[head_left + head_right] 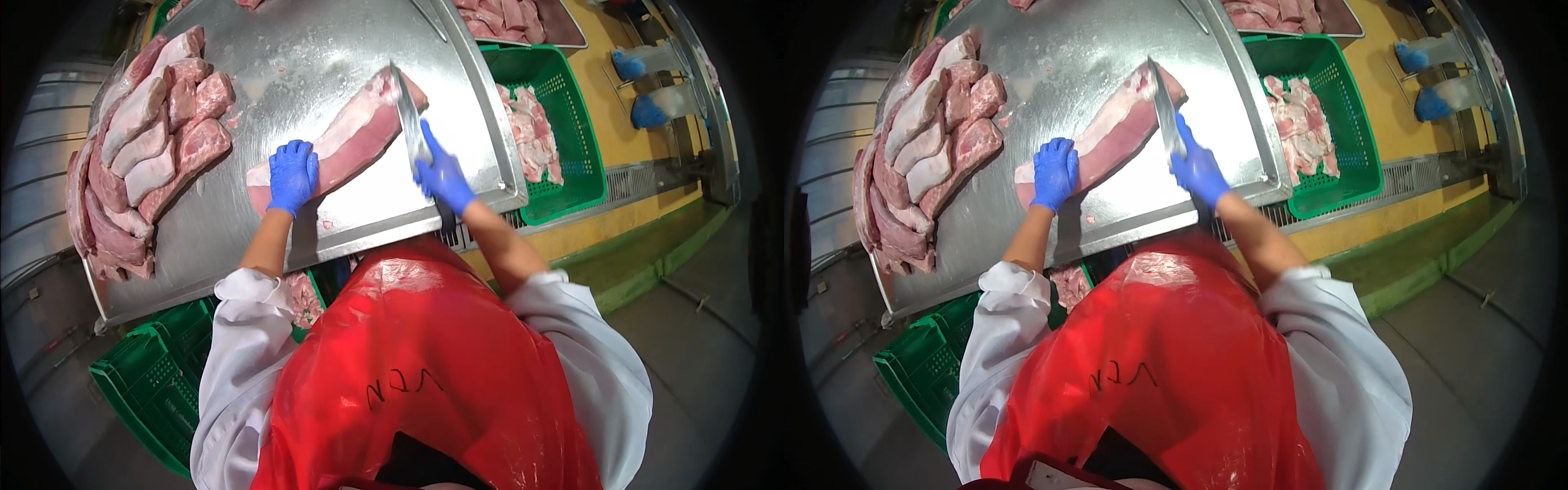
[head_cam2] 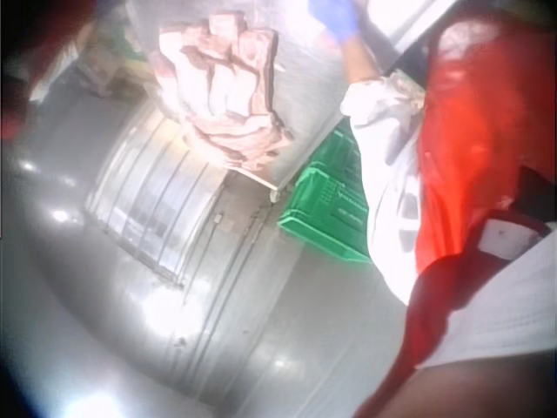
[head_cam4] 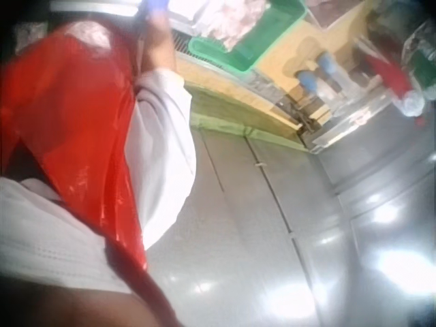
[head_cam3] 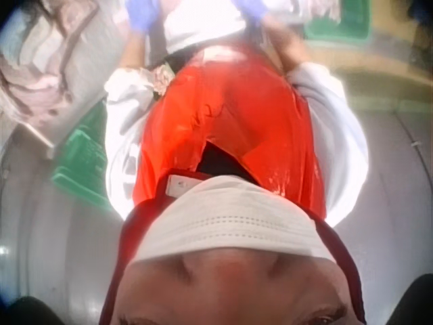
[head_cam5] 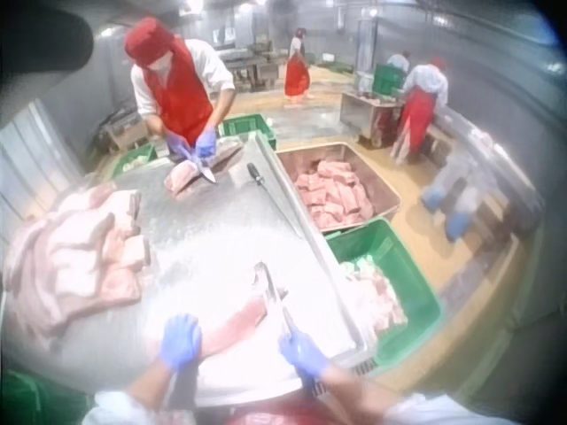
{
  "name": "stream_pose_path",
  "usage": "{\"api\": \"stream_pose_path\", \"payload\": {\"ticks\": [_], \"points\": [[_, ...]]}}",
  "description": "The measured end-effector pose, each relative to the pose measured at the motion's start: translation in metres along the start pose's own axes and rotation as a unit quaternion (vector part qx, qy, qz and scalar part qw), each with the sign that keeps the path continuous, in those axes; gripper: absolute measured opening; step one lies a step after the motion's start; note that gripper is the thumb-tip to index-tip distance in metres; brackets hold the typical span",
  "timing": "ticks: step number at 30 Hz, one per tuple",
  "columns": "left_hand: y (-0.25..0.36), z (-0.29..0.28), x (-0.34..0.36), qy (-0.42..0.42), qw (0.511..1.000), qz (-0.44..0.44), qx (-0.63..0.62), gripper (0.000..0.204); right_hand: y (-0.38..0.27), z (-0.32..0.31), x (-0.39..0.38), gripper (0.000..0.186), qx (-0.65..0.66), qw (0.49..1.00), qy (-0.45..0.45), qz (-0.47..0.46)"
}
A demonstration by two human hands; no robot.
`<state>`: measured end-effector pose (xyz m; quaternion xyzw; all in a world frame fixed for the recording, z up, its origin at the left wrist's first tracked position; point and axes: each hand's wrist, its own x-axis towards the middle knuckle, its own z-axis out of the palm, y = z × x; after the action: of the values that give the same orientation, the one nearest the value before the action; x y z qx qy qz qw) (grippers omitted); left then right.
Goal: The person uses a knife to trim fat and cut large pieces of raw meat on a stainless steel table. The person places trimmed pieces into a green basket and continues processing additional cuts.
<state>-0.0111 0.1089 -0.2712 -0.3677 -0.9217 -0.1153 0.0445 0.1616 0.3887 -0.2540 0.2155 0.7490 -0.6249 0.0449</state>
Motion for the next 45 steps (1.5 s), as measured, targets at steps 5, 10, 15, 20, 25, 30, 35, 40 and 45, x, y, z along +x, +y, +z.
{"api": "stream_pose_path", "payload": {"ticks": [5, 10, 15, 20, 25, 30, 35, 40, 45], "points": [[-0.007, 0.004, 0.004, -0.018, 1.000, -0.013, -0.014, 0.026, -0.002, 0.001, 0.000, 0.079, 0.048, 0.997, -0.067, -0.005], [-0.001, 0.002, 0.034, 0.048, 0.992, -0.070, -0.094, 0.024, -0.002, -0.061, -0.103, 0.081, 0.161, 0.977, -0.129, 0.058], [0.142, -0.008, 0.136, -0.015, 0.996, -0.006, -0.085, 0.038, 0.002, -0.122, -0.018, 0.082, 0.202, 0.974, 0.072, -0.070], [0.104, 0.031, 0.173, -0.130, 0.972, -0.165, -0.102, 0.039, 0.001, -0.077, 0.020, 0.080, 0.249, 0.962, 0.093, -0.057], [0.077, 0.039, 0.170, -0.132, 0.932, -0.226, -0.250, 0.019, -0.036, -0.028, 0.083, 0.077, 0.094, 0.995, 0.005, -0.034], [0.082, 0.043, 0.167, -0.120, 0.886, -0.277, -0.351, 0.014, -0.052, -0.020, 0.054, 0.072, -0.021, 0.995, -0.101, 0.012], [0.084, 0.043, 0.162, -0.110, 0.859, -0.281, -0.415, 0.013, -0.046, -0.025, 0.039, 0.071, -0.005, 0.992, -0.118, 0.032], [0.095, 0.014, 0.161, -0.092, 0.836, -0.312, -0.441, 0.013, -0.062, -0.013, 0.072, 0.072, 0.014, 0.992, -0.121, 0.016], [0.049, 0.028, 0.143, -0.068, 0.796, -0.352, -0.489, 0.010, -0.044, -0.021, 0.003, 0.076, 0.004, 0.980, -0.201, 0.001]]}}
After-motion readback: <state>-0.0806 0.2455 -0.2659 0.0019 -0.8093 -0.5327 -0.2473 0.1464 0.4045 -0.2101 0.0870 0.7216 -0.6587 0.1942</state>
